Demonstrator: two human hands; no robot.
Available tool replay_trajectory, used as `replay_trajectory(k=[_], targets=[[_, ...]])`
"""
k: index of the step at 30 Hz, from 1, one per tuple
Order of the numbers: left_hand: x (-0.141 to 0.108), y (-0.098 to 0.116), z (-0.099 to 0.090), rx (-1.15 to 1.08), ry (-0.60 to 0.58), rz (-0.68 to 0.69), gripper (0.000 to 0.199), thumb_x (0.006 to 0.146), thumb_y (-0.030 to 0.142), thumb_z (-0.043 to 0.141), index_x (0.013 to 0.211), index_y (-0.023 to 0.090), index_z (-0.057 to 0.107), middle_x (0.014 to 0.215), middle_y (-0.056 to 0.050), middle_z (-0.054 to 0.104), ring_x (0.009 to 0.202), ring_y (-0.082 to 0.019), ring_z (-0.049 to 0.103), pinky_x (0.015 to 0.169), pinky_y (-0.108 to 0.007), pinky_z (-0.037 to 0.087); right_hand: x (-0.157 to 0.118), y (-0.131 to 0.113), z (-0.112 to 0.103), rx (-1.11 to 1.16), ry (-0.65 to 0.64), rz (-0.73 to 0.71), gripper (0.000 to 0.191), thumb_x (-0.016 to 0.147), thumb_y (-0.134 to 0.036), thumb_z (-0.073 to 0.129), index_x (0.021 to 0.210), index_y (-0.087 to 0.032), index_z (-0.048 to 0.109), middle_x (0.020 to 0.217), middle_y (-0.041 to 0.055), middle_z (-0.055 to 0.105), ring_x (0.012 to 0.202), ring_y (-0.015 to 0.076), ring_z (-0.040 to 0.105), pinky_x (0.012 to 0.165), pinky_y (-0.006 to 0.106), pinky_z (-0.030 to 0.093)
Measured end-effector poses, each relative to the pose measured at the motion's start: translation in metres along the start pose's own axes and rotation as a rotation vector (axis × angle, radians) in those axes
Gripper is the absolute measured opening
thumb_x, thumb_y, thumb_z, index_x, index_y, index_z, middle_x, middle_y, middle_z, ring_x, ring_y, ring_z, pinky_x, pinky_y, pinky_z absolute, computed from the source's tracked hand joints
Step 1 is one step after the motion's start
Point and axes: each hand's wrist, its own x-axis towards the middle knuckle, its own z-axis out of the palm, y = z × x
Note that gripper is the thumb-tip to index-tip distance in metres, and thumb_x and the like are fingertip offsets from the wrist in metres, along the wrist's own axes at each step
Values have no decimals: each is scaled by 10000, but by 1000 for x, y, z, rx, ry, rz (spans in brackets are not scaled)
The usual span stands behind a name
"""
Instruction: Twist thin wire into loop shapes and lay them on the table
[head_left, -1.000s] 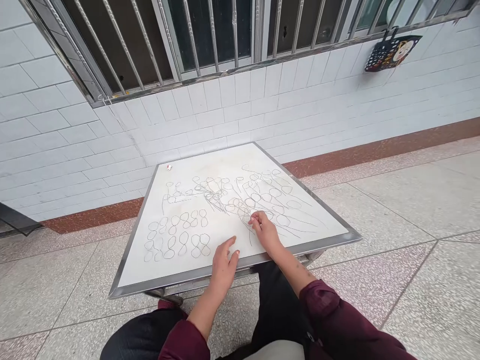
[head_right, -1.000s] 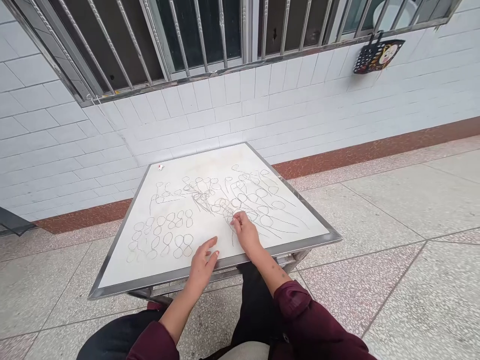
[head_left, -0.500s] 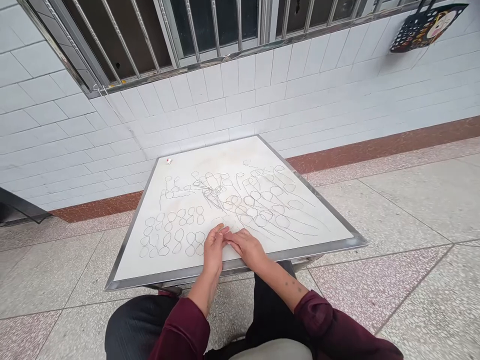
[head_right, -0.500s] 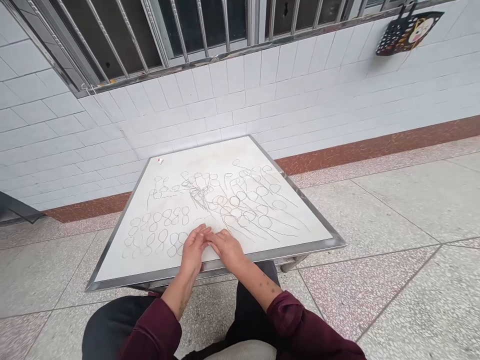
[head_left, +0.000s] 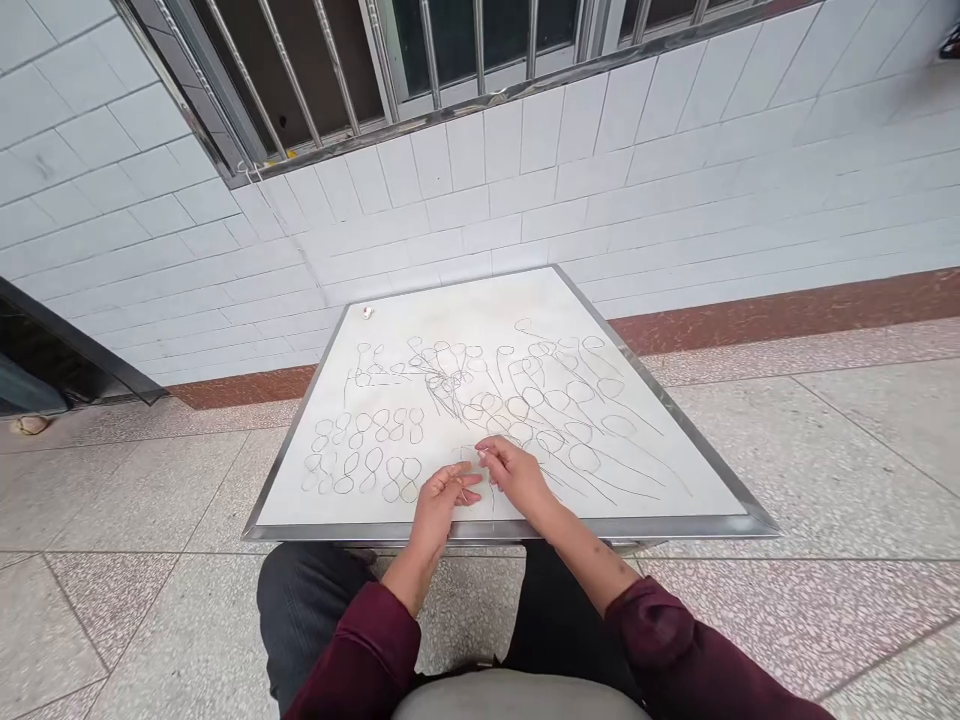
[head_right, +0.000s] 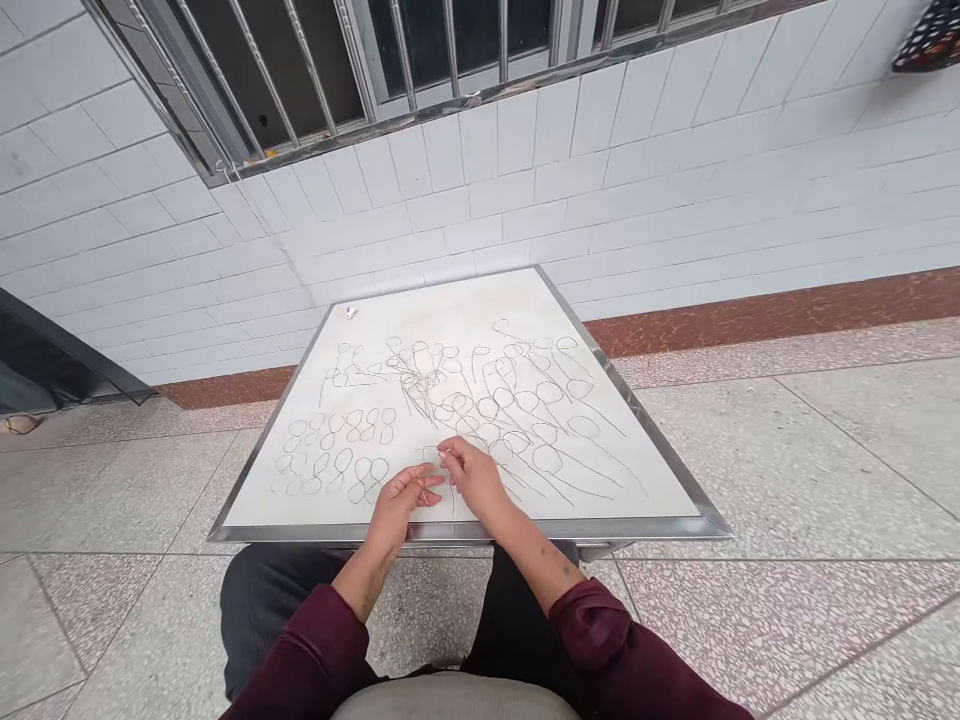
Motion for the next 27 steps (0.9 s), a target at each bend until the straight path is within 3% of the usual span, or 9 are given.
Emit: replay_trajectory(k=[4,9,15,19,22,27], targets=[[-9,2,3,30,4,-35,313,782,299,630,1032,115,679,940,-144,748,660,-160,676,713,-312,502,-4,-3,-10,222,125,53,276,843,-475,533,940,-217,561,756,-4,612,508,110,517,465,241,414],[-24,9,5,12,-11,-61,318,805,330,606,1047,131,661,1028,-153,730,743,-170,691,729,-309,519,3,-2,-29,291,193,115,304,800,-489,585,852,-192,549,691,-18,582,461,81,434,455,229,367],[-30,12,4,-9,-25,-78,330,803,318,614,1076,136,646,1010,-146,728,707,-158,683,637,-276,521,-6,-13,-2,322,115,77,344,773,-501,593,918,-190,564,713,-10,593,524,108,500,503,251,433],[-36,13,-7,-14,-21,-94,321,776,326,651,1032,134,667,967,-141,735,646,-148,673,570,-249,497,-12,-13,10,354,187,84,325,809,-503,535,927,-202,506,759,0,588,548,107,505,507,246,440],[-42,15,-17,-31,-8,-90,317,773,329,658,1025,137,671,968,-139,737,659,-151,677,588,-255,503,-9,-6,0,354,290,116,283,821,-477,509,914,-212,474,776,11,586,551,109,499,510,251,449],[-58,26,-30,-85,-10,-78,347,792,349,652,1065,135,657,1016,-154,731,750,-185,696,708,-315,526,9,9,-40,265,408,203,227,802,-416,524,891,-211,482,764,22,583,578,128,523,541,278,481]])
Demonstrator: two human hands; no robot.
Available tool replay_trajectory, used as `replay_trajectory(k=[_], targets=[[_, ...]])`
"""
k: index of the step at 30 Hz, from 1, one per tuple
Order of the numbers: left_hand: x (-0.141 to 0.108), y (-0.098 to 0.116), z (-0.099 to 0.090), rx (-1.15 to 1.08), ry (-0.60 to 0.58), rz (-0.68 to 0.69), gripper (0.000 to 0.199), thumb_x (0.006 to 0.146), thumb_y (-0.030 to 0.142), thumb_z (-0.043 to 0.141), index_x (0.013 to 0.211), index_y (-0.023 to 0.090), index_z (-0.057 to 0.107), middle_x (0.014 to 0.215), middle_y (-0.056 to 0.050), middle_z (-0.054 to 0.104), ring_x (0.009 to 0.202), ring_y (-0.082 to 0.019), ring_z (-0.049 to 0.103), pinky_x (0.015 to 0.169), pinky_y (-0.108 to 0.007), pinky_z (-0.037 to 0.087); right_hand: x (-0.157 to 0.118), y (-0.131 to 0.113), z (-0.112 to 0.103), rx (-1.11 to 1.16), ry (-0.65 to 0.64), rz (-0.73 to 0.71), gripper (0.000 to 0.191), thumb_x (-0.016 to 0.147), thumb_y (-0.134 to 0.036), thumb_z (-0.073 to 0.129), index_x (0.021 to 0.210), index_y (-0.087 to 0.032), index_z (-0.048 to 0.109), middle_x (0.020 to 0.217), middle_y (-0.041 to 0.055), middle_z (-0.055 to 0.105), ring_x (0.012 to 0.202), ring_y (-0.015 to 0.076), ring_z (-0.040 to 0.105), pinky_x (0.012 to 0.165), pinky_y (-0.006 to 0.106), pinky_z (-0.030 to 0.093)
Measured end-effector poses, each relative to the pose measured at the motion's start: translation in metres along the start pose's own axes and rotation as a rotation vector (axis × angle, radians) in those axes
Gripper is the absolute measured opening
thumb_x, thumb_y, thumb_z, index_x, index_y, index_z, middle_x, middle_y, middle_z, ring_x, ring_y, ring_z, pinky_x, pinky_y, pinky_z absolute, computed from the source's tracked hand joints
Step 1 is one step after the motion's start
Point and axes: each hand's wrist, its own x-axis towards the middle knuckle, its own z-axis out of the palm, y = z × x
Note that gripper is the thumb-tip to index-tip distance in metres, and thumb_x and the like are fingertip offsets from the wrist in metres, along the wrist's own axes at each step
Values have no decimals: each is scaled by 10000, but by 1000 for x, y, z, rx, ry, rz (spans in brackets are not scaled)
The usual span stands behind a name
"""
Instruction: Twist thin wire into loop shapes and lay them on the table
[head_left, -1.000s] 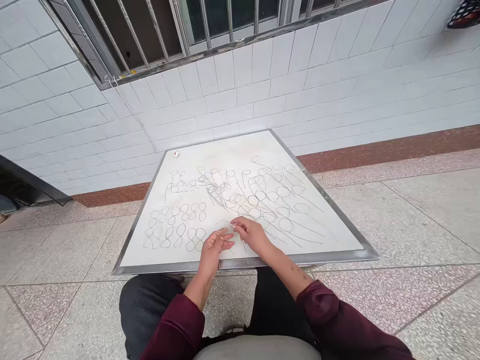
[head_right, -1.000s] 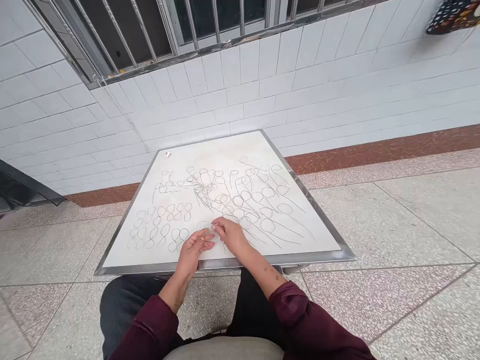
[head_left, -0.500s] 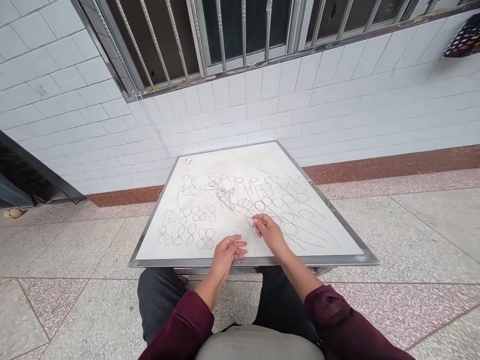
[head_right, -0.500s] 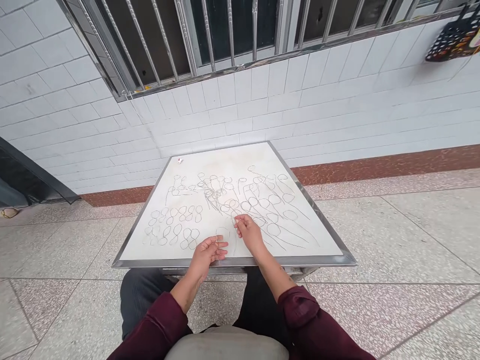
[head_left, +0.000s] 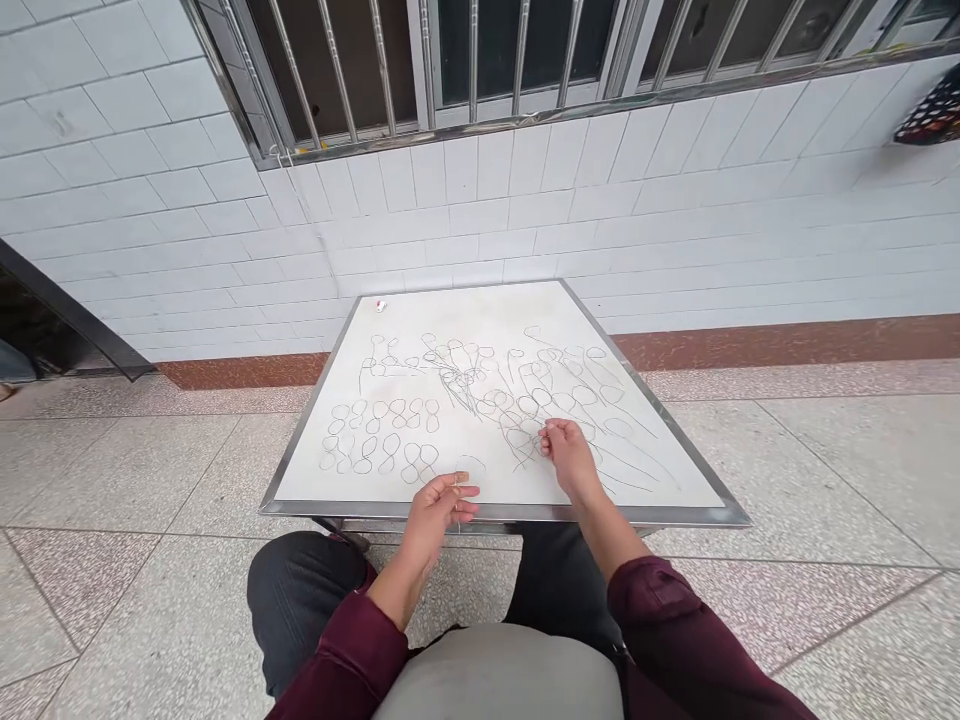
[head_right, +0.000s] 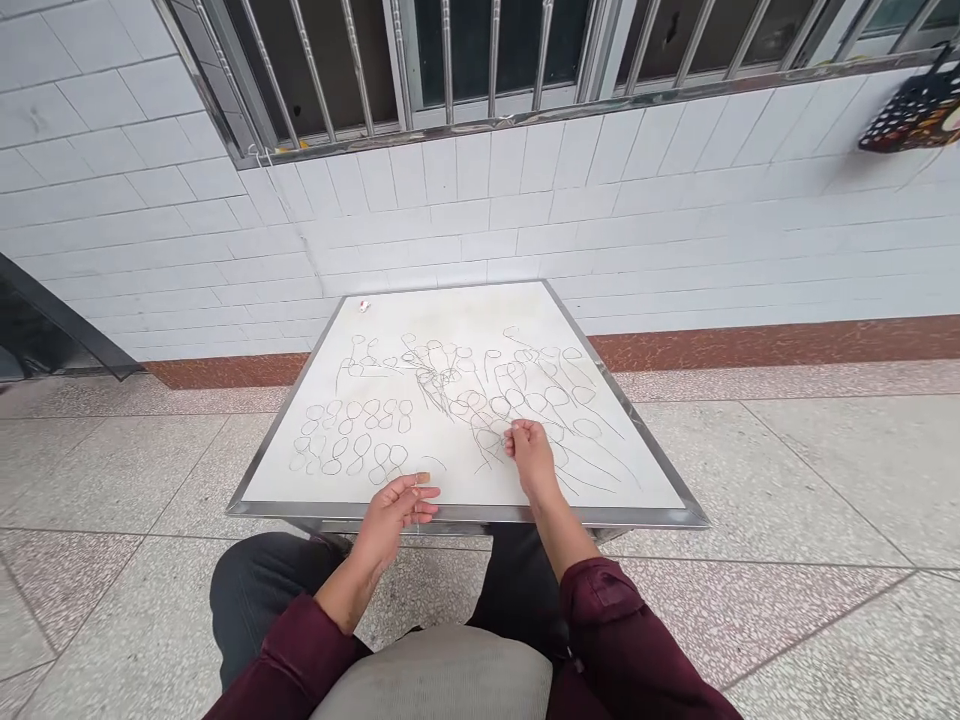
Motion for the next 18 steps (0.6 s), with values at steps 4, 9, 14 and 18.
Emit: replay_trajectory(k=[4,9,14,18], targets=[[-13,12,-6,-56,-3,5,372,802,358,655,1099,135,642,1056,-161,721,805,-195,695,775,-336,514,19,-9,-19,-132,75,16,252,756,-363,594,920,-176,555,861,63,603,632,147,573,600,306,502],[-25,27,-7,-127,-33,-8,368,810,360,657,1109,145,645,1075,-157,717,831,-193,690,794,-328,502,-15,-40,-8,-256,94,-76,351,791,-413,592,1056,-182,594,1057,91,590,641,130,567,625,312,488],[-38,41,-3,-107,-96,2,333,829,366,641,1095,165,654,1049,-138,727,806,-195,692,778,-323,494,-89,-68,35,-78,-537,-24,342,858,-490,538,1026,-201,610,814,15,619,547,94,506,541,256,454],[-49,45,-4,-12,-124,28,332,841,388,619,1090,174,666,1015,-124,738,839,-225,693,804,-351,489,-116,-72,52,15,-633,64,297,803,-445,639,982,-207,629,727,-21,585,546,86,524,506,219,451]])
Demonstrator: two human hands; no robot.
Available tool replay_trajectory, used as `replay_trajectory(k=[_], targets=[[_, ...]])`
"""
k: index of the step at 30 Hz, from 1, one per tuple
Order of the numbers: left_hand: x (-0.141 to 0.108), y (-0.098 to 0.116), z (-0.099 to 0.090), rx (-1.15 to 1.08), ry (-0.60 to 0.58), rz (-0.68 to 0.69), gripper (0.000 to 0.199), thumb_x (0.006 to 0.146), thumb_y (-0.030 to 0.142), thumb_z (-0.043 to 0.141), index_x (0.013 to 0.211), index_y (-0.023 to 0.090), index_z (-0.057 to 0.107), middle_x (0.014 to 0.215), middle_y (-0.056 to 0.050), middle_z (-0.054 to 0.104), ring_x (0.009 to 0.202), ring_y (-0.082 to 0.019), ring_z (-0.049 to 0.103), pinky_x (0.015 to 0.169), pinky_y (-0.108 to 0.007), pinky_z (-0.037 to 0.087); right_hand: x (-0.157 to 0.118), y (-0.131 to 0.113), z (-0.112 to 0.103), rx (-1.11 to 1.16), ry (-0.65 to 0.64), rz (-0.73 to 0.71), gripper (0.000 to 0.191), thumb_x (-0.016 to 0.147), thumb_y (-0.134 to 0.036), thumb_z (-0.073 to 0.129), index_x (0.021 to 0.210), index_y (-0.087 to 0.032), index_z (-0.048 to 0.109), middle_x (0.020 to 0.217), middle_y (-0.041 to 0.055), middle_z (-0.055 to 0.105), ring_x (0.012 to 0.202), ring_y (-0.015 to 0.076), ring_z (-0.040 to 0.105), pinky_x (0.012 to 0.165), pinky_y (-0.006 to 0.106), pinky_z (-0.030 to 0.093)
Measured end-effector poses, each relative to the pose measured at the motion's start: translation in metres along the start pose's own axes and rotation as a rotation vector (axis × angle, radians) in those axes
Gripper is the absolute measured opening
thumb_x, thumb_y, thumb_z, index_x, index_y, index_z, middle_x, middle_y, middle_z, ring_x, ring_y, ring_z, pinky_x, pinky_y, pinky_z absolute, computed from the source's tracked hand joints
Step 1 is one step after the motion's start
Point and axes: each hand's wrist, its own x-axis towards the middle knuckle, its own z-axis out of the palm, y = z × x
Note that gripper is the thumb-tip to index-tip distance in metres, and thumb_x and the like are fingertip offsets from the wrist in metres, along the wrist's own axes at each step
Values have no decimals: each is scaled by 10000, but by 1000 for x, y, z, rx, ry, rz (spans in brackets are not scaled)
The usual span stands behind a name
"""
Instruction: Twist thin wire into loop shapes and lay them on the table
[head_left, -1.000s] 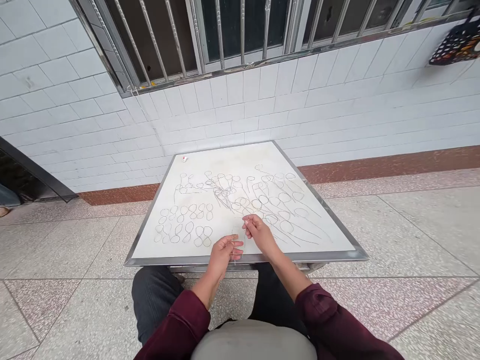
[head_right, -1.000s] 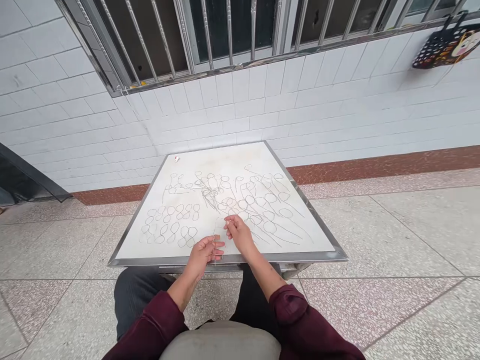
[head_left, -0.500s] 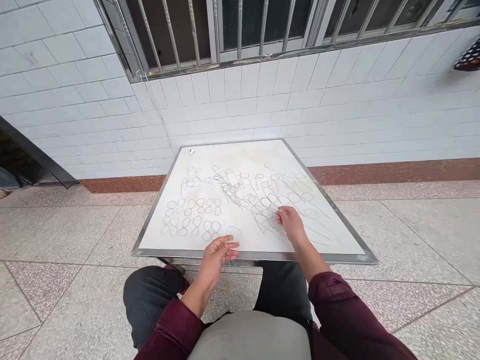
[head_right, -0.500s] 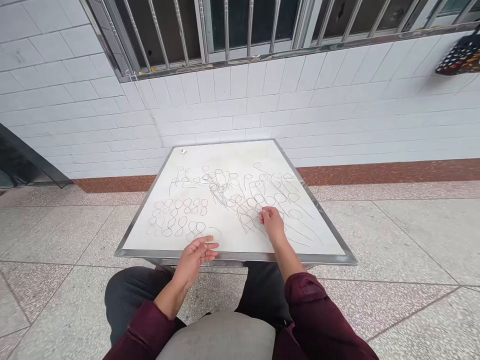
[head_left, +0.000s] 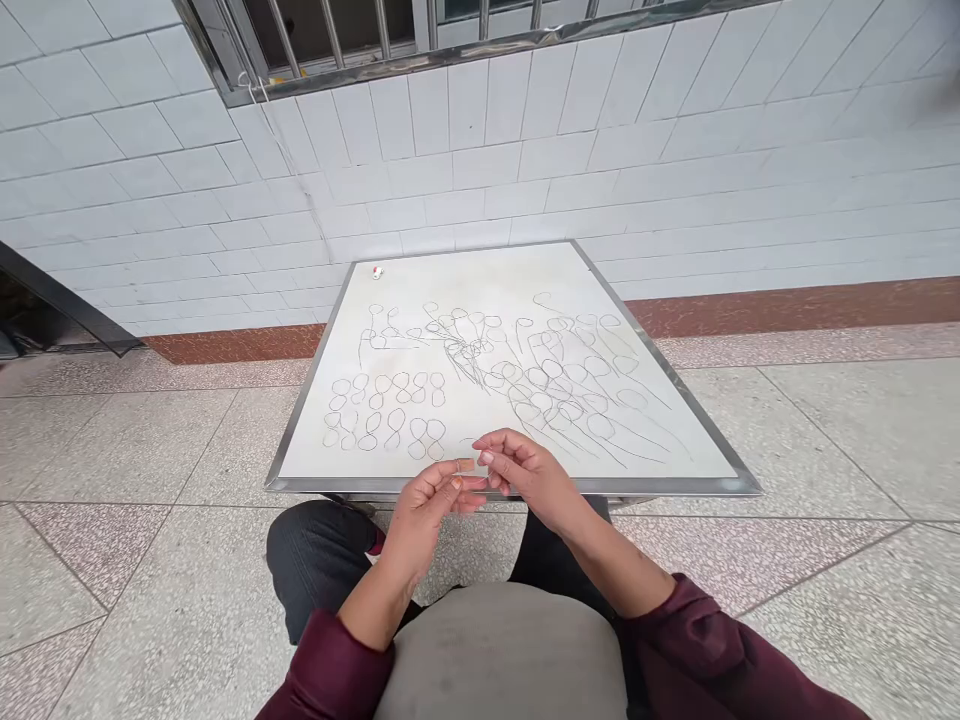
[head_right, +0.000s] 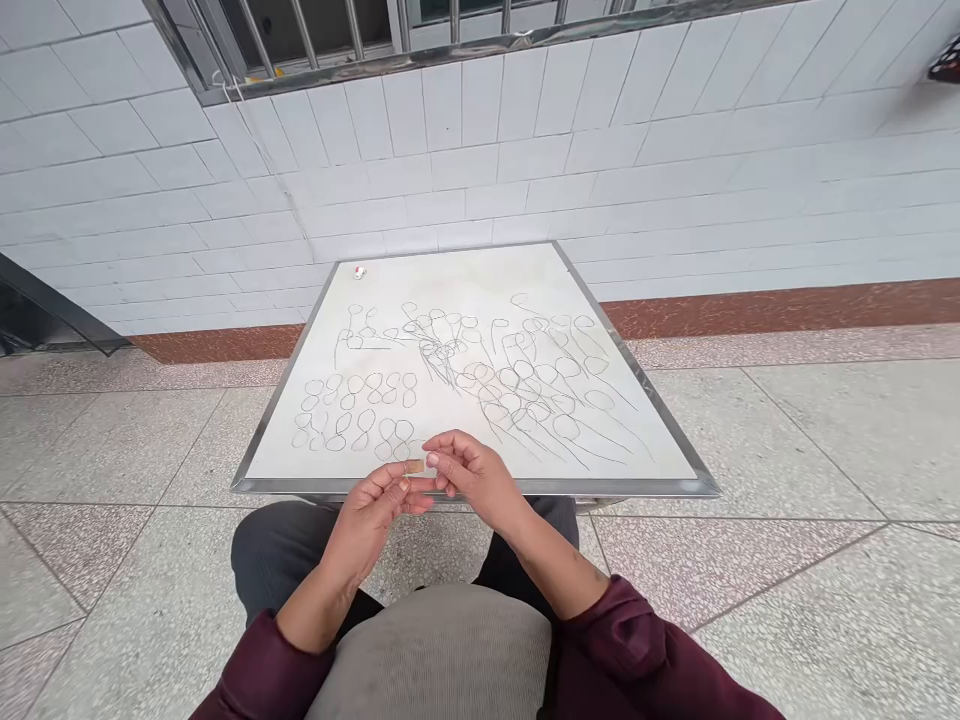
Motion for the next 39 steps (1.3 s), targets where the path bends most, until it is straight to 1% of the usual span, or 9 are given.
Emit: replay_trajectory(k=[4,8,12,15,18,20,26,34,39], targets=[[-10,1,-6,5,35,7,340,853,391,600,1111,181,669,1052,-121,727,914,-241,670,819,-366,492,1,0,6,39,8,10,269,807,-427,642,943,-195,631,737,-16,592,562,83,553,497,205,462],[-16,3,-15,12,137,39,330,846,396,607,1087,190,695,1031,-105,729,971,-221,623,821,-317,465,1,1,14,1,-28,25,254,835,-430,608,913,-190,633,722,-15,605,550,81,566,488,200,473],[-19,5,-25,8,191,36,323,810,402,647,1038,186,721,928,-82,729,811,-168,596,723,-270,446,-1,1,24,-101,-28,33,245,816,-434,617,882,-202,658,689,-20,603,514,87,567,463,210,487],[-21,6,-29,6,172,4,324,772,393,690,1021,189,725,862,-64,718,714,-138,572,673,-255,437,-3,3,29,-233,-12,-48,198,830,-401,595,861,-225,680,711,-10,617,502,90,562,435,207,472],[-22,5,-31,70,128,-9,310,754,369,713,1016,204,725,827,-45,707,702,-135,576,668,-248,441,-3,7,32,-375,-14,-177,173,858,-352,557,876,-252,698,811,7,654,491,88,551,425,214,463],[-23,4,-32,120,112,4,280,766,359,701,1003,212,730,808,-35,705,708,-137,581,669,-244,442,-3,9,33,-437,-12,-215,172,868,-327,545,888,-260,701,843,10,666,485,89,550,437,223,467],[-24,2,-36,152,125,52,247,765,320,703,988,221,739,830,-33,703,850,-175,619,749,-257,454,-3,7,35,-530,-19,-255,180,884,-306,528,902,-262,702,845,8,673,471,85,546,463,230,475],[-23,0,-31,69,153,23,322,736,318,728,1039,211,704,735,-8,651,722,-145,615,662,-246,474,-3,10,35,-469,4,-209,164,879,-303,541,894,-253,696,840,8,670,484,94,556,425,223,459],[-25,4,-25,123,111,24,323,757,336,707,1054,210,692,725,-2,624,779,-163,625,729,-272,474,-3,13,30,-567,25,-310,152,887,-230,538,886,-245,689,818,3,676,504,90,555,516,234,478]])
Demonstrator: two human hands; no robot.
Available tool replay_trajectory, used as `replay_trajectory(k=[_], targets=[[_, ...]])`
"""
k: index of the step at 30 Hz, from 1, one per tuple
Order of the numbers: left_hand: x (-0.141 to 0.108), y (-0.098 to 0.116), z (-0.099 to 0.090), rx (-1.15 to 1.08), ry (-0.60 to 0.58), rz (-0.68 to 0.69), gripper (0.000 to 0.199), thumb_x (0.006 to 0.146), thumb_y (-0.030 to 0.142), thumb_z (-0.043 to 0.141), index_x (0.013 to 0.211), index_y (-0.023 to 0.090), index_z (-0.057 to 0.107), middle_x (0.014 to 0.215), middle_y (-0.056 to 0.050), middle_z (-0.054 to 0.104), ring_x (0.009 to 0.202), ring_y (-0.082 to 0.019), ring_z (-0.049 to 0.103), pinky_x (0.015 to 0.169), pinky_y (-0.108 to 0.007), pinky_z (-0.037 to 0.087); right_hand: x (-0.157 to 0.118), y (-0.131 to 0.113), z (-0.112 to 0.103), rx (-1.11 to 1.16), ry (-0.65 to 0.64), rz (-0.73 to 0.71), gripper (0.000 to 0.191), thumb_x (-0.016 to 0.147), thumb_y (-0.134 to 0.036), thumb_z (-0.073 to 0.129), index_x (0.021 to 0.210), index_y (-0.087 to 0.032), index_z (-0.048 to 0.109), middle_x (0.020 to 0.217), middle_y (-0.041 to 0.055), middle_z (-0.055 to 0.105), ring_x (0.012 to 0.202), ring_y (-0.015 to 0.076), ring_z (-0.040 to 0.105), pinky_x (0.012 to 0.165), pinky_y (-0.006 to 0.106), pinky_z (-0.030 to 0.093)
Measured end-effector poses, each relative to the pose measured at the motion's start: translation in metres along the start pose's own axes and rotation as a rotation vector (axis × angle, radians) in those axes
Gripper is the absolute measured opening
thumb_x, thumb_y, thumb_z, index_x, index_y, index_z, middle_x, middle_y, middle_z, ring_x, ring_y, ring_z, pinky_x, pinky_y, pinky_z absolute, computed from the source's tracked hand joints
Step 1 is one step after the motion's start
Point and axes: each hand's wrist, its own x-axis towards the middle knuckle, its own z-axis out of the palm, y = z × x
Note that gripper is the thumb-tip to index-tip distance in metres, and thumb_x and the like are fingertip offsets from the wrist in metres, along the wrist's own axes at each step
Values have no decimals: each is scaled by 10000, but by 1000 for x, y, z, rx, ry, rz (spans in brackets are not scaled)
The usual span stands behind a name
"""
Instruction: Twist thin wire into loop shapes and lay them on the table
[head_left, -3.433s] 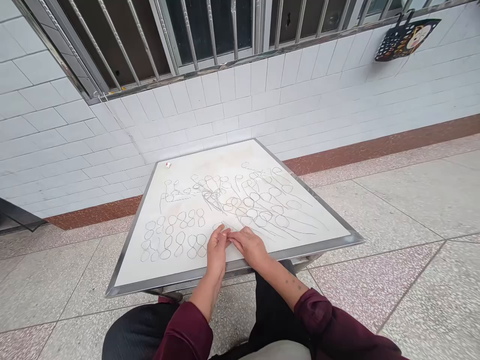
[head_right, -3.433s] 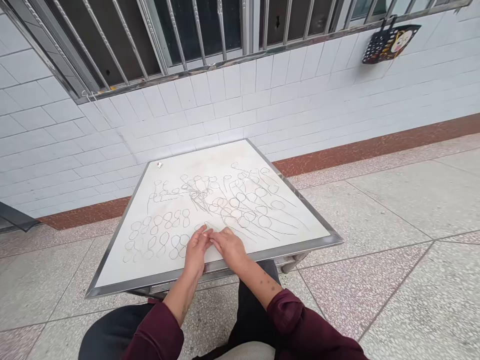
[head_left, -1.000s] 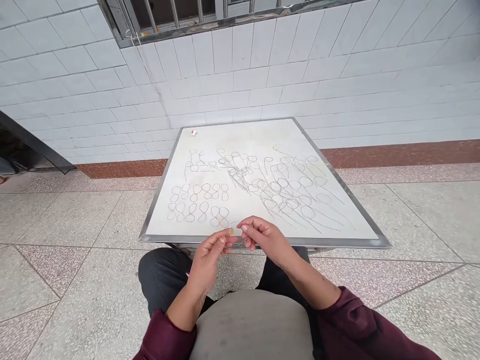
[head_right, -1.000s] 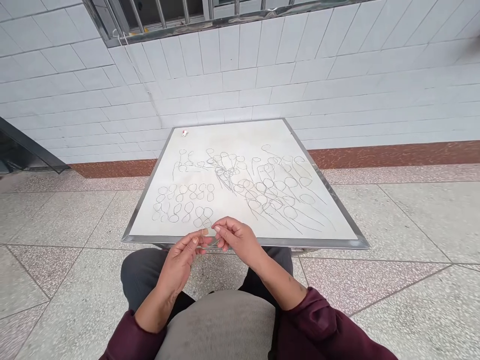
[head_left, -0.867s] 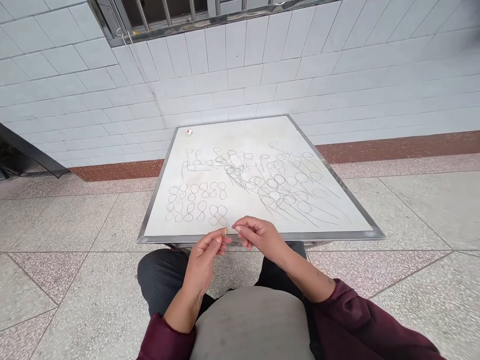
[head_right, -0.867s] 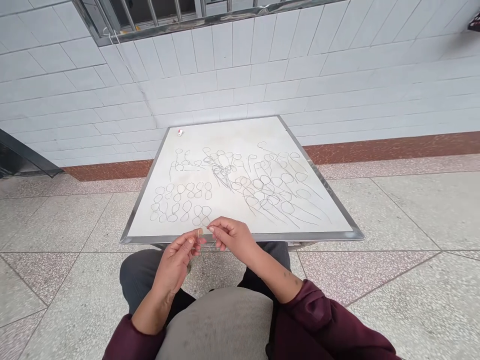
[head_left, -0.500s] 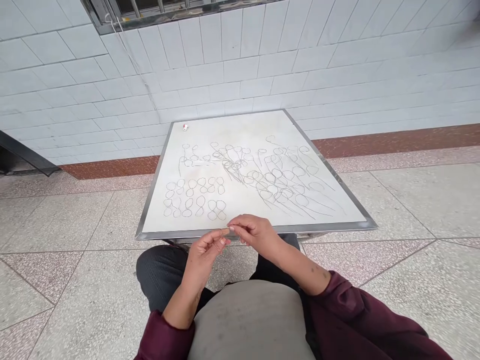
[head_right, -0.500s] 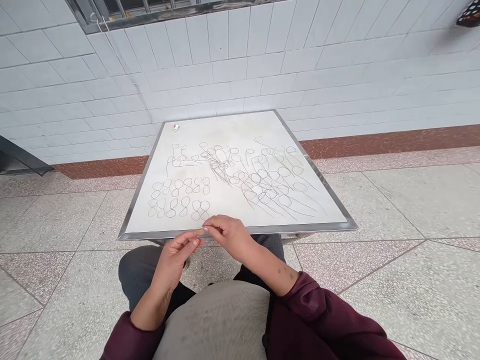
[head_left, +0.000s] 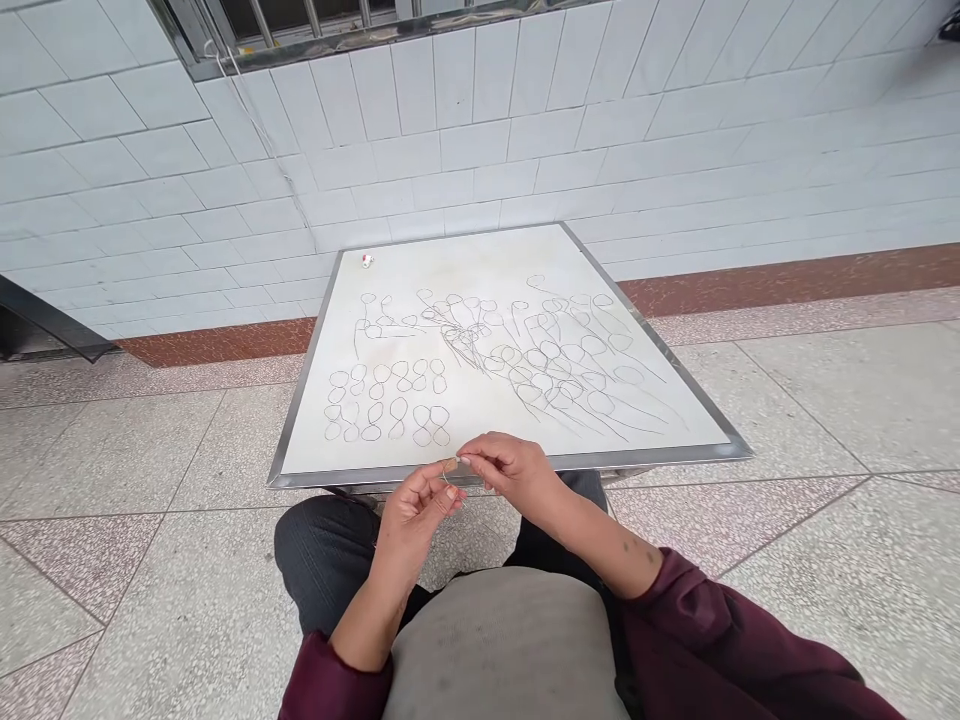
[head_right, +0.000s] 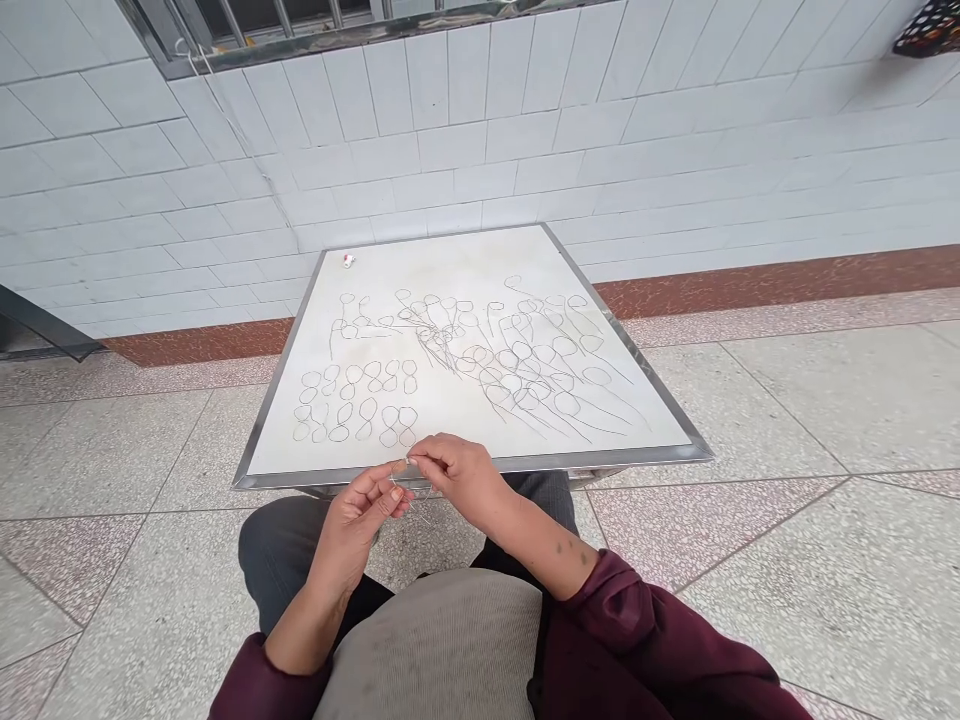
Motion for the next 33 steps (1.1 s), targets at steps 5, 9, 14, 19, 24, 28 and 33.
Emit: replay_trajectory(k=[5,9,14,19,24,28,33], targets=[[-2,-2,1,30,-7,-8,321,751,347,708,1044,216,695,709,11,601,779,-161,620,747,-292,477,-2,5,2,-77,20,-114,160,885,-178,542,904,-241,688,829,14,699,652,126,629,614,247,507],[-2,-8,1,-6,-10,-18,315,746,356,711,1025,210,694,712,8,601,777,-166,632,722,-292,492,-2,9,5,-118,39,-187,172,899,-177,533,932,-241,689,828,24,706,736,146,654,660,256,522],[-3,-9,1,-7,7,-16,314,745,340,714,1028,207,690,729,-1,628,772,-159,630,725,-289,494,-2,12,7,-123,53,-225,172,917,-197,524,962,-231,686,839,34,712,746,149,662,672,262,530],[-7,-4,1,9,-18,8,314,756,332,711,1046,213,691,746,0,621,787,-158,626,747,-290,487,-3,10,6,-117,58,-212,176,922,-210,518,965,-237,687,850,35,715,772,156,663,690,272,531],[-7,-7,2,-31,4,42,263,758,288,714,1009,215,695,714,20,594,746,-136,604,739,-280,485,-3,4,5,-122,74,-179,168,908,-181,528,939,-227,687,821,30,699,705,147,644,680,278,518],[-4,-12,1,-77,23,56,239,777,276,699,1008,218,687,747,16,608,729,-125,595,709,-262,478,-3,3,6,-42,57,-109,154,909,-221,536,953,-228,683,772,18,655,564,116,590,606,269,505],[-4,-12,0,-72,13,72,229,776,263,703,1002,223,699,733,17,589,766,-127,588,739,-253,462,-4,6,7,57,39,-65,155,910,-252,537,960,-243,683,780,11,636,545,104,569,586,262,505]])
